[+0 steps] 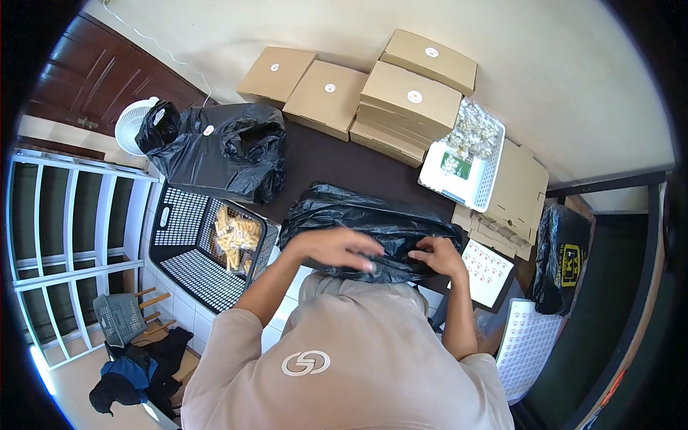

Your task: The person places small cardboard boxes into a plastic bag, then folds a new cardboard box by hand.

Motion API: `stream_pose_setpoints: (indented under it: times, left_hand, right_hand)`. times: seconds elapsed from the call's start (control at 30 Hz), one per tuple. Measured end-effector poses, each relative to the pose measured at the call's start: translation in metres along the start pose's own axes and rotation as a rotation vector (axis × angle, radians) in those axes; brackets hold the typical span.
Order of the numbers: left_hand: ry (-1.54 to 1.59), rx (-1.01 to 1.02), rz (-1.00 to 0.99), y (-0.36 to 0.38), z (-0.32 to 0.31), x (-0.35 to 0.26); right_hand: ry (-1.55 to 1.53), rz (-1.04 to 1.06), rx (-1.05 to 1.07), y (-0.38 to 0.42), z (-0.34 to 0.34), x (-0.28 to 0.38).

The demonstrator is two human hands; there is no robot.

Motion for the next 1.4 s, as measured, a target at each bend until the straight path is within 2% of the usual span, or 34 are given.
stream_pose_setpoints:
  times: [0.07,0.1,0.17,0.23,0.3,0.37,0.43,0.53,0.57,0.67,0.77,0.83,1.0,1.1,1.13,1.17,1.23,1.3,1.37,1.4]
  left_hand:
    - [0.218,-0.369,-0.078,0.009,0.049,-0.004]
    - [0.186,-0.56,-0.085,0.017,0.077,-0.004]
    - [0.329,-0.825,-0.146,0.033,0.118,0.01]
    - [0.411,-0.97,-0.126,0.042,0.144,0.011]
    - [0.387,-1.013,-0.121,0.038,0.166,0.005]
    - [0.392,-1.031,-0.154,0.02,0.19,-0.001]
    - [0.369,-1.136,-0.194,0.001,0.219,-0.012]
    - [0.218,-1.213,-0.169,-0.039,0.256,-0.022]
    - [0.214,-1.213,-0.18,-0.053,0.264,-0.023]
    - [0.084,-1.161,-0.035,-0.09,0.275,-0.015]
    - [-0.029,-1.115,-0.083,-0.114,0.278,-0.005]
    - [-0.071,-1.115,-0.082,-0.114,0.276,-0.014]
    - [-0.03,-1.155,-0.095,-0.114,0.281,-0.006]
    - [-0.018,-1.28,-0.084,-0.103,0.283,0.005]
    - [-0.013,-1.284,-0.073,-0.096,0.279,0.002]
    - [0.009,-1.342,-0.11,-0.081,0.275,-0.001]
    - [-0.036,-1.481,-0.195,-0.045,0.253,-0.025]
    - [0.08,-1.471,-0.425,-0.012,0.221,-0.044]
    - [0.133,-1.257,-0.351,0.02,0.169,-0.07]
    - [0.127,-1.037,-0.244,0.027,0.137,-0.074]
  right_hand:
    - [-0.227,0.05,-0.037,0.002,0.019,0.007]
    - [-0.256,0.056,-0.113,0.001,0.032,0.006]
    - [-0.385,0.086,-0.279,-0.001,0.059,0.003]
    - [-0.699,0.032,-0.324,-0.011,0.077,-0.006]
    - [-0.691,0.041,-0.451,-0.021,0.104,-0.011]
    - [-0.814,0.07,-0.542,-0.031,0.132,-0.001]
    - [-0.869,0.11,-0.624,-0.045,0.163,0.018]
    - [-0.922,0.138,-0.614,-0.077,0.199,0.04]
    - [-0.97,0.14,-0.607,-0.088,0.208,0.048]
    - [-1.035,0.105,-0.603,-0.128,0.223,0.061]
    - [-1.039,0.08,-0.585,-0.158,0.231,0.069]
    - [-0.989,0.087,-0.525,-0.186,0.236,0.065]
    - [-0.798,-0.112,-0.731,-0.199,0.251,0.052]
    - [-0.845,-0.119,-0.745,-0.207,0.263,0.044]
    - [-0.882,-0.093,-0.652,-0.212,0.266,0.043]
    - [-0.879,-0.105,-0.638,-0.213,0.271,0.039]
    - [-1.146,-0.021,-0.503,-0.224,0.265,0.033]
    - [-1.258,-0.006,-0.499,-0.204,0.263,0.032]
    - [-1.395,0.094,-0.53,-0.173,0.27,0.039]
    - [-1.419,0.148,-0.542,-0.149,0.267,0.038]
Point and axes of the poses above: each hand's wrist, its own y-axis away from the middle knuckle, its own z-axis out of the back of the hand, x = y × z, the point moved 8 cm from there along -y, towards the middle knuckle, and after that the axes turned 2 degrees about -z, right-handed, at the moved point
